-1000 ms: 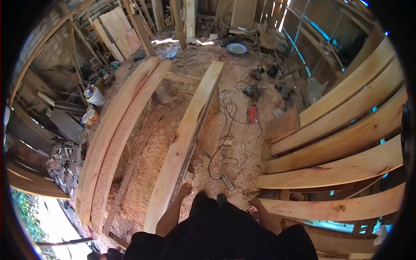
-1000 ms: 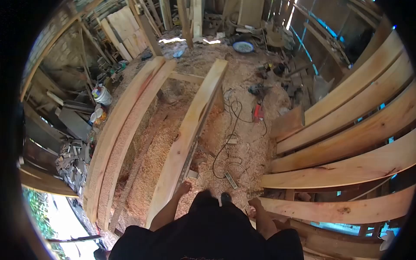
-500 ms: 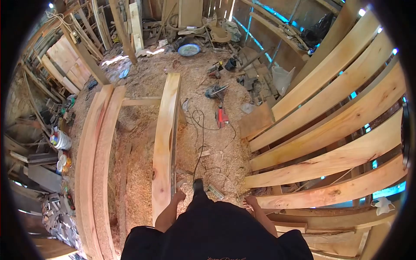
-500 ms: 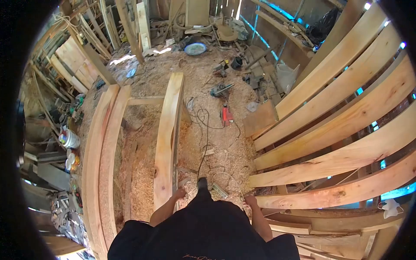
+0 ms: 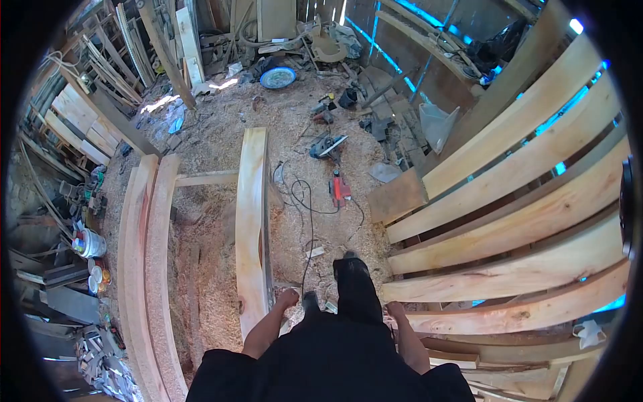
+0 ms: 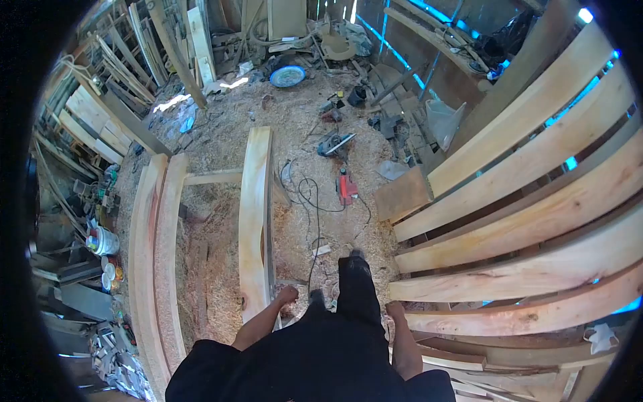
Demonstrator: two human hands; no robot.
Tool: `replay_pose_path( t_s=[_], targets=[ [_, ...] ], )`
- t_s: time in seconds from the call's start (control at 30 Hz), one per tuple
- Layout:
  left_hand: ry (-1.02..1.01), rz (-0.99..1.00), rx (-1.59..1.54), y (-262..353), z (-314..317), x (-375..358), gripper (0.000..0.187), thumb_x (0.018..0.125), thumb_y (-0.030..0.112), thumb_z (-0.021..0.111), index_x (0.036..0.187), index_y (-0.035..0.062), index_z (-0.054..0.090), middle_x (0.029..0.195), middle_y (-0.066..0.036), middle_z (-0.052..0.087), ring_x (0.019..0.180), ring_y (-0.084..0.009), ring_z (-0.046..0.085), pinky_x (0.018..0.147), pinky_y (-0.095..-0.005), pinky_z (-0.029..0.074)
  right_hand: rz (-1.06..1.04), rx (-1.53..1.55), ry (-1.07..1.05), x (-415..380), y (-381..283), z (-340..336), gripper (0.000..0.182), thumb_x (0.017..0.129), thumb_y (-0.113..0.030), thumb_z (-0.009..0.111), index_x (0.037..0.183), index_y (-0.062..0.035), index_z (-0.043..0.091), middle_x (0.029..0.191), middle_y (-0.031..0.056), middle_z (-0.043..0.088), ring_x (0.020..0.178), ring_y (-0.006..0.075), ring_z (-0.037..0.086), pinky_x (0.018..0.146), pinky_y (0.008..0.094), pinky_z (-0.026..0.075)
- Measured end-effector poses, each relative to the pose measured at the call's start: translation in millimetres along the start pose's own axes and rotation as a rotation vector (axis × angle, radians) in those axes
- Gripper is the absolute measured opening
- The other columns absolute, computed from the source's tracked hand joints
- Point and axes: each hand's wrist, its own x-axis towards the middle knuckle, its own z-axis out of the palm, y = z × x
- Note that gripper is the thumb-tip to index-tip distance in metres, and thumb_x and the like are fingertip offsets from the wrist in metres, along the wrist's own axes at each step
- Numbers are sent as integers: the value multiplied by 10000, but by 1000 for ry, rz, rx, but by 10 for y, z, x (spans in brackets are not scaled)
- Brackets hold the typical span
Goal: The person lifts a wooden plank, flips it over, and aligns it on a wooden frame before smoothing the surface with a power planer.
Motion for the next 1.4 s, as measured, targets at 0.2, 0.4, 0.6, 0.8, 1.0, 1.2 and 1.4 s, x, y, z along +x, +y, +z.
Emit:
replay_pose_path(
  t_s=[0.2, 0.4, 0.6, 0.8, 1.0, 1.2, 1.4],
  targets=[
    [-2, -58, 84, 341, -325, 597, 355, 742, 273, 447, 712, -29, 632, 720, -223, 620, 758, -352, 611, 727, -436, 465, 802, 1013, -278, 691, 158, -719, 161, 854, -178, 483, 823, -70, 598, 706, 80, 607, 648, 219, 620, 510, 360, 503],
    [117, -264, -40, 1060, -694, 1430, 349, 745, 298, 475, 805, -1, 644, 728, -213, 624, 761, -355, 614, 727, -429, 467, 491, 727, -228, 2088, 1544, 67, 166, 858, -192, 484, 817, -60, 577, 737, 80, 591, 596, 215, 570, 462, 348, 443],
    [195, -221, -354, 1729, -871, 2808, 341, 830, 291, 471, 917, -5, 616, 718, -142, 630, 661, -233, 619, 644, -352, 480, 546, 987, -86, 3789, 1505, -944, 190, 881, -186, 481, 787, -45, 567, 683, 57, 567, 521, 143, 522, 435, 275, 410],
    [166, -297, -403, 1960, -1034, 4316, 309, 876, 289, 474, 936, 4, 579, 739, -102, 621, 653, -177, 596, 611, -307, 470, 500, 717, -298, 5163, 1684, -914, 255, 842, -251, 485, 786, -30, 599, 746, 115, 615, 595, 198, 584, 530, 332, 465],
    [146, -320, -37, 1143, -740, 5526, 362, 843, 304, 415, 1008, 39, 597, 954, -241, 604, 930, -376, 577, 796, -422, 463, 590, 599, -279, 6437, 1542, -950, 298, 781, -335, 498, 888, -101, 648, 884, 163, 635, 836, 294, 616, 717, 392, 460],
    [53, -438, -13, 682, -566, 6299, 375, 833, 274, 398, 984, -1, 604, 970, -278, 584, 973, -393, 559, 831, -439, 450, 478, 566, -57, 7591, 1486, -419, 424, 749, -288, 612, 1071, -24, 534, 900, 186, 595, 869, 296, 588, 747, 392, 456],
    [181, -706, -797, 273, 30, 7116, 317, 884, 305, 458, 943, 21, 585, 800, -117, 614, 768, -262, 592, 696, -336, 485, 464, 601, 154, 8444, 1464, 345, 581, 699, -329, 701, 1114, 17, 488, 985, 186, 568, 936, 300, 550, 817, 385, 431]
  ],
)
